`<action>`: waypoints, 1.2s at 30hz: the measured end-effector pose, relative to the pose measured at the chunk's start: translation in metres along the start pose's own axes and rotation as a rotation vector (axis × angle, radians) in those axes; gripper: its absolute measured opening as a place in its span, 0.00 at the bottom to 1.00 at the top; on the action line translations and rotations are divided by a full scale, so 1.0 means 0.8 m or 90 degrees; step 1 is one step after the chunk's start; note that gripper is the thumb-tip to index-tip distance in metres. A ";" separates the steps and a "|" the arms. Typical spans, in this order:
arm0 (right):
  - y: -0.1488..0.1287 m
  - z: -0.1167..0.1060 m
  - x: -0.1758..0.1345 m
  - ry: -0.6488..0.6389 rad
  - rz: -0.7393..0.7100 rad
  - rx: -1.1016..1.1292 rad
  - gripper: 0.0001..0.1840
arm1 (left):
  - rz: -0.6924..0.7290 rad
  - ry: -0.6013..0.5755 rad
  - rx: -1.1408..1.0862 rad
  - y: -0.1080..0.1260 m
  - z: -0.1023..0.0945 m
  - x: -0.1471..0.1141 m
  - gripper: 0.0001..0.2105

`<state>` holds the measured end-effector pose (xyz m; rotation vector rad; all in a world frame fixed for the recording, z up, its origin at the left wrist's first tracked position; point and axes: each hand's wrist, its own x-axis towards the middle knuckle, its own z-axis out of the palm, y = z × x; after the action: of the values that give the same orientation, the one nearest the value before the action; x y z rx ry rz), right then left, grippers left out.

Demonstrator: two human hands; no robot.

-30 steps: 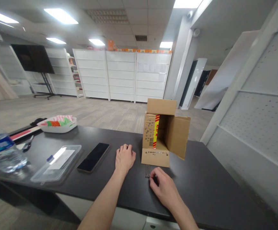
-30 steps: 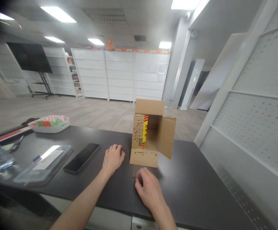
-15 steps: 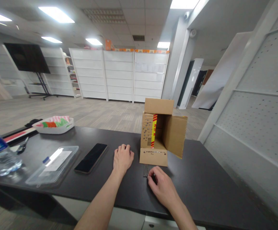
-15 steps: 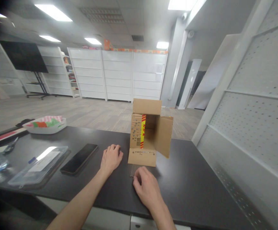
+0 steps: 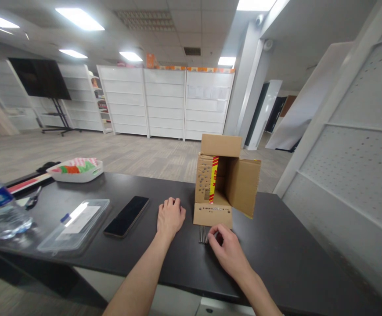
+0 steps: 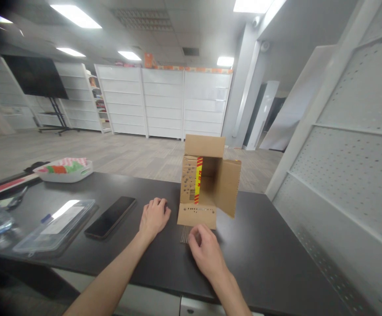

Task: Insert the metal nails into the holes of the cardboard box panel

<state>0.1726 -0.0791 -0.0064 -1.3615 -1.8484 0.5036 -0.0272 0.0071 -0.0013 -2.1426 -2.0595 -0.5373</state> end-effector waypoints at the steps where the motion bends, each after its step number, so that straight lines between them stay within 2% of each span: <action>1: 0.002 -0.001 0.004 0.001 -0.005 -0.004 0.07 | 0.000 0.001 0.001 0.000 0.000 0.000 0.12; 7: 0.016 -0.008 0.031 0.045 -0.058 -0.051 0.07 | -0.004 -0.004 0.006 0.000 -0.001 0.001 0.12; 14: 0.026 -0.010 0.062 0.103 -0.105 -0.212 0.07 | -0.005 -0.002 -0.009 0.001 -0.001 0.000 0.12; 19: 0.028 -0.003 0.068 0.159 -0.117 -0.299 0.06 | -0.005 -0.003 -0.001 0.000 0.000 0.000 0.12; 27: 0.028 0.008 0.061 0.229 -0.091 -0.296 0.08 | -0.004 -0.009 -0.009 0.000 -0.001 0.001 0.12; 36: 0.033 0.013 0.062 0.253 -0.079 -0.283 0.09 | -0.006 -0.011 -0.007 0.001 -0.003 0.000 0.12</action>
<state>0.1746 -0.0227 -0.0141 -1.4850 -1.7488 -0.2490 -0.0268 0.0066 0.0012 -2.1521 -2.0812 -0.5348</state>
